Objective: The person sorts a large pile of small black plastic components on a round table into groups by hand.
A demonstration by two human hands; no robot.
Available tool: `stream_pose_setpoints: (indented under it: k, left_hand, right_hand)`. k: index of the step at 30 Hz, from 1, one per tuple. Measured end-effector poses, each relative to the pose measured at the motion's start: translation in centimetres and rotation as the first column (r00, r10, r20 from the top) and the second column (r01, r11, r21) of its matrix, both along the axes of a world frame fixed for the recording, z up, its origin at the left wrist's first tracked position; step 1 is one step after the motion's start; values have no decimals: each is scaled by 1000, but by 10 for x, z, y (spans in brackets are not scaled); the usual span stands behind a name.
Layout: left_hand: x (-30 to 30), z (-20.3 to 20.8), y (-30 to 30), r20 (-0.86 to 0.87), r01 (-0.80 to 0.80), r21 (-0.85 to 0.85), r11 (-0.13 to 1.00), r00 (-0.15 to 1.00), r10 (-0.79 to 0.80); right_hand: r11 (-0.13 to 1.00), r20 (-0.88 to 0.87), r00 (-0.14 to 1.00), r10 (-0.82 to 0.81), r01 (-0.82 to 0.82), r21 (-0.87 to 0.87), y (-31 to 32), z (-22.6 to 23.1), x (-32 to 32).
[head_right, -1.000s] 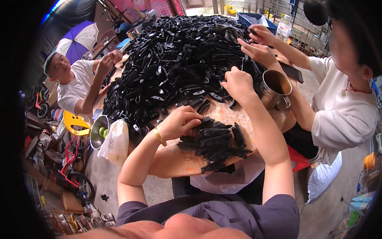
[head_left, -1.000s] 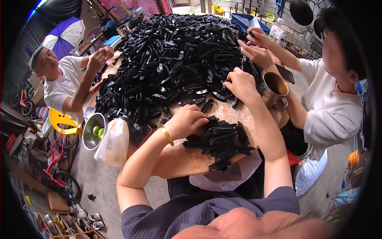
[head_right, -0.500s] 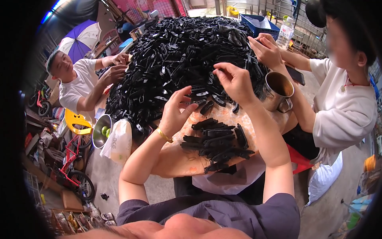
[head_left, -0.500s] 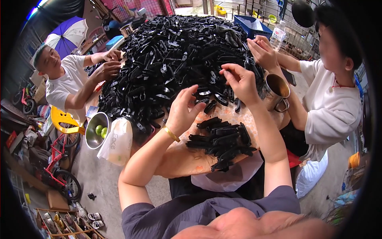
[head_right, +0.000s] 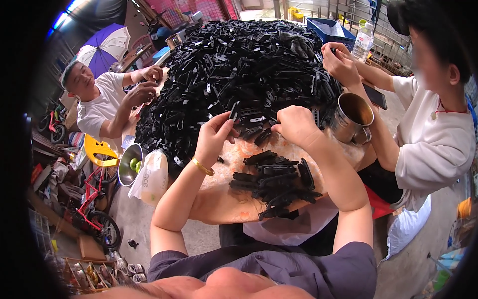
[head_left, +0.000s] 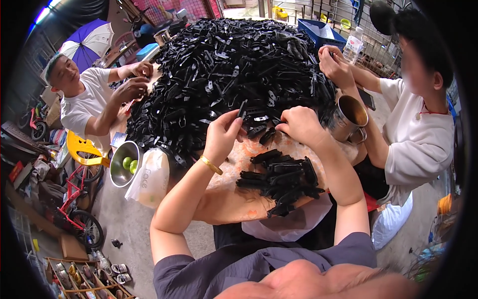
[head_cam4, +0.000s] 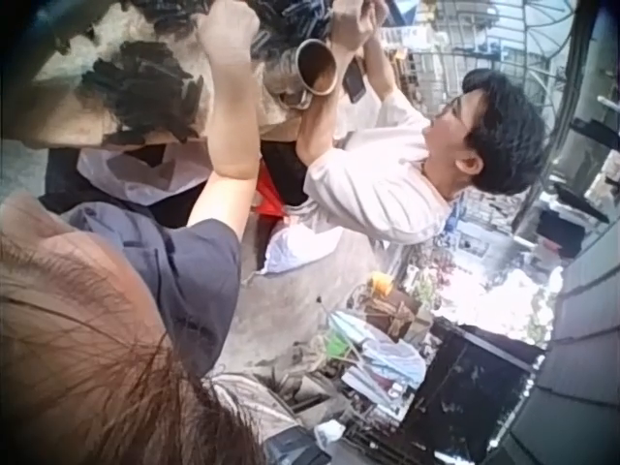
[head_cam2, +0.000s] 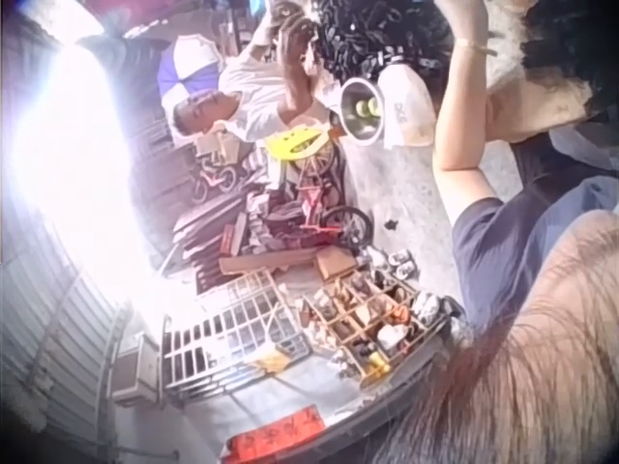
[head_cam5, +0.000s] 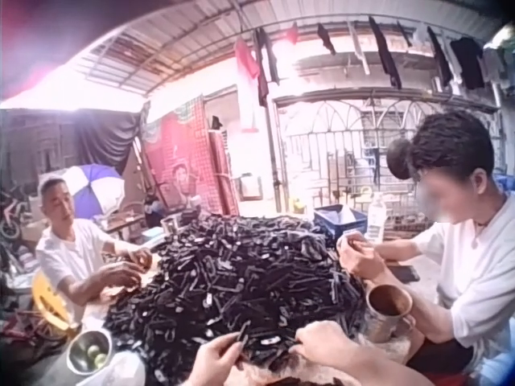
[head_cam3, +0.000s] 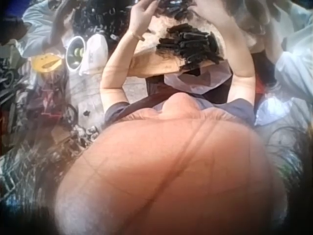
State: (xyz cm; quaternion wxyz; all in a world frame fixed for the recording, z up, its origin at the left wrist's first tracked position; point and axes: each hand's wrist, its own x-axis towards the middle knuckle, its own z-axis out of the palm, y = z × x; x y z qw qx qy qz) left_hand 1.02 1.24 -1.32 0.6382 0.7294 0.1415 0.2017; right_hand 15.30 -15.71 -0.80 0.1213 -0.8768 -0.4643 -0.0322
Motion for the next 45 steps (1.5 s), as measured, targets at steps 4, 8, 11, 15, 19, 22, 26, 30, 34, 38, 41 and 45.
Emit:
stream_pose_setpoints:
  k: [4, 8, 11, 15, 19, 22, 26, 30, 34, 38, 41, 45]
  left_hand:
    - [-3, -2, 4, -12, 101, -302, 948, 994, -109]
    - [-5, -1, 5, -3, 117, -394, 911, 992, -129]
    - [-4, 1, 8, -24, 102, -438, 893, 992, -125]
    - [-5, 3, 8, -58, 122, -441, 889, 985, -164]
    - [-6, 2, 8, -54, 257, -528, 809, 941, -334]
    - [-6, 1, 10, 17, 359, -618, 700, 896, -444]
    - [-7, -2, 14, 48, 369, -638, 675, 895, -444]
    - [-7, 8, 9, -23, 290, -641, 710, 918, -395]
    - [-8, 9, 18, -3, 326, -695, 641, 890, -456]
    - [-10, 14, 16, -32, 319, -706, 632, 878, -478]
    - [-9, 13, 3, -83, 337, -507, 793, 897, -434]
    - [-9, 6, 5, -120, 319, -320, 892, 920, -372]
  right_hand:
    - [999, 94, 995, 36, -33, -42, 3, -2, -12]
    - [981, 59, 981, 187, -189, 45, 2, -3, -23]
    - [977, -9, 981, 195, -193, 87, 1, -9, -14]
    - [908, -81, 969, 234, -187, 376, 1, 3, -9]
    - [735, 122, 926, 358, -360, 575, 9, 8, -21]
    - [665, 270, 859, 435, -509, 547, 11, 6, -24]
    - [581, 208, 824, 528, -529, 618, 12, 4, -21]
    - [559, -43, 796, 604, -384, 735, 11, 1, -14]
    - [498, -11, 769, 639, -402, 768, 14, 5, -11]
    - [525, -55, 739, 672, -422, 739, 14, 4, -14]
    - [475, 231, 734, 638, -612, 633, 17, 1, -14]
    - [497, 301, 706, 641, -681, 538, 17, -4, -12]
